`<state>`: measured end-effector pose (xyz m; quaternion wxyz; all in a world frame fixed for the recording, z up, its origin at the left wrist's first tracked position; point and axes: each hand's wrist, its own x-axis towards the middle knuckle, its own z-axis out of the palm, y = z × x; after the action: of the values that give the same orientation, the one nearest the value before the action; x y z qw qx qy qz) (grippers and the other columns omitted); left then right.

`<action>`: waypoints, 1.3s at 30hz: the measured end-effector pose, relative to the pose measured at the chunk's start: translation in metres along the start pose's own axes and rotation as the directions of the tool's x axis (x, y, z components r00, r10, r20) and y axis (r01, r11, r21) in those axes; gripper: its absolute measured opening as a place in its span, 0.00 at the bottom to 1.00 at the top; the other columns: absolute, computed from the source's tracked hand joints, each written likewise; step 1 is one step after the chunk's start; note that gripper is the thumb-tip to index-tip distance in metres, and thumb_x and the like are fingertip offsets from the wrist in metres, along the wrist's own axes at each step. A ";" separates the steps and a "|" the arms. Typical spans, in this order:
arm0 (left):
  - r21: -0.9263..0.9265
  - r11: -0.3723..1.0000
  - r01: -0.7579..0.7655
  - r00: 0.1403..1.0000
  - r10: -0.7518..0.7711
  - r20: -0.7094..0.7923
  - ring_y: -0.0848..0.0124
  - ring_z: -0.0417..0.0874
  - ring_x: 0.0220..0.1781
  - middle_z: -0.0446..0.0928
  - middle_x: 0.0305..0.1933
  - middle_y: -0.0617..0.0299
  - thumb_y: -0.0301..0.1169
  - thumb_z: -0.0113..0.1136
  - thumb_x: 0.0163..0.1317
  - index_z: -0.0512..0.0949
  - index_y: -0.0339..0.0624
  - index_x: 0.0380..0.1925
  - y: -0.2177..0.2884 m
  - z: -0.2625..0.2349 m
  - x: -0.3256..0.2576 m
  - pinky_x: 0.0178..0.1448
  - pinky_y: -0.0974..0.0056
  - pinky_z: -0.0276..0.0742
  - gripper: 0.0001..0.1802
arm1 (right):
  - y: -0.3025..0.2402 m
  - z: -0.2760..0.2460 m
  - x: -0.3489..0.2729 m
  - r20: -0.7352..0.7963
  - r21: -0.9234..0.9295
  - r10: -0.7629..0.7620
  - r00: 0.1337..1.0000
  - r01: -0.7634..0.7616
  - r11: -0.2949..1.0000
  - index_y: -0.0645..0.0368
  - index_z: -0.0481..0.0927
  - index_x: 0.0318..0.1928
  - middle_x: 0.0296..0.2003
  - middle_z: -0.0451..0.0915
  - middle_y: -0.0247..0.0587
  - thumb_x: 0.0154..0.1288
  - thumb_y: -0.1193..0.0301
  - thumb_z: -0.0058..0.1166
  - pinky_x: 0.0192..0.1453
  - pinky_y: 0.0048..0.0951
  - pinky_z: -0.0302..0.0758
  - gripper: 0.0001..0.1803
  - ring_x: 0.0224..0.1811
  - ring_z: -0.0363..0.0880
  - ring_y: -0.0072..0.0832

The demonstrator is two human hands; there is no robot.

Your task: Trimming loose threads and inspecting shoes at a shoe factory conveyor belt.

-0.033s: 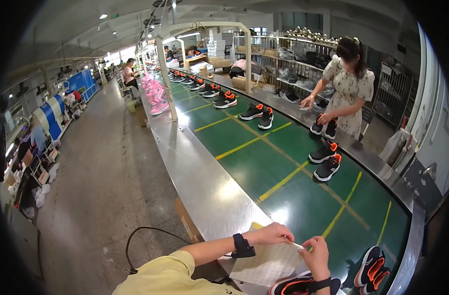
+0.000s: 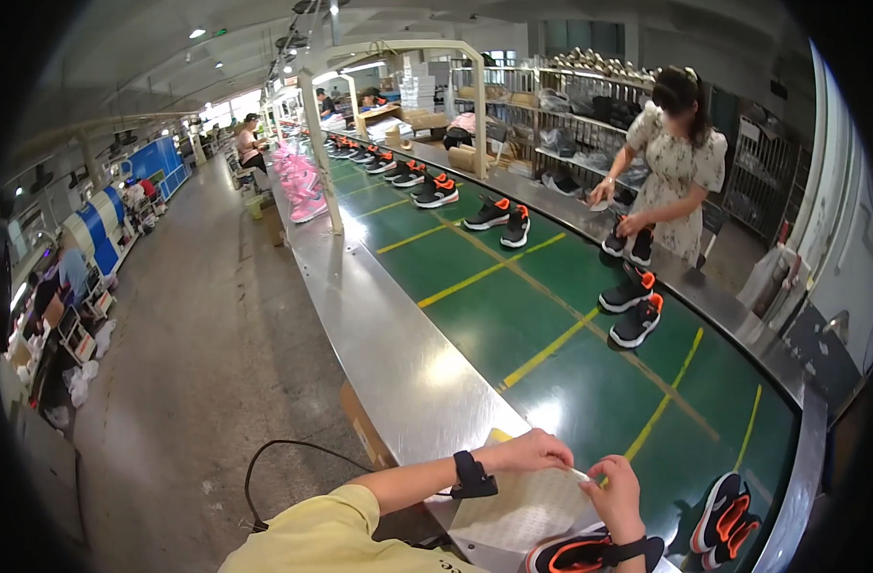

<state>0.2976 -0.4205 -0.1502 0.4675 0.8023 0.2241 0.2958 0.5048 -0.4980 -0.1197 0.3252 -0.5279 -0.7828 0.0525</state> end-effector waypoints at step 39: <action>0.354 0.930 0.097 0.934 -0.208 0.291 0.68 0.78 0.34 0.79 0.31 0.58 0.26 0.56 0.57 0.77 0.36 0.34 0.090 -0.021 0.049 0.40 0.67 0.72 0.07 | -0.056 -0.033 -0.165 0.242 -0.295 0.444 0.863 -0.370 0.881 0.57 0.73 0.31 0.26 0.75 0.43 0.48 0.68 0.58 0.32 0.40 0.71 0.11 0.31 0.76 0.40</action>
<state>0.3264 -0.4183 -0.0502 0.3771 0.8871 0.2537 0.0802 0.5172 -0.6733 -0.1445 0.1171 -0.7029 -0.6936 0.1061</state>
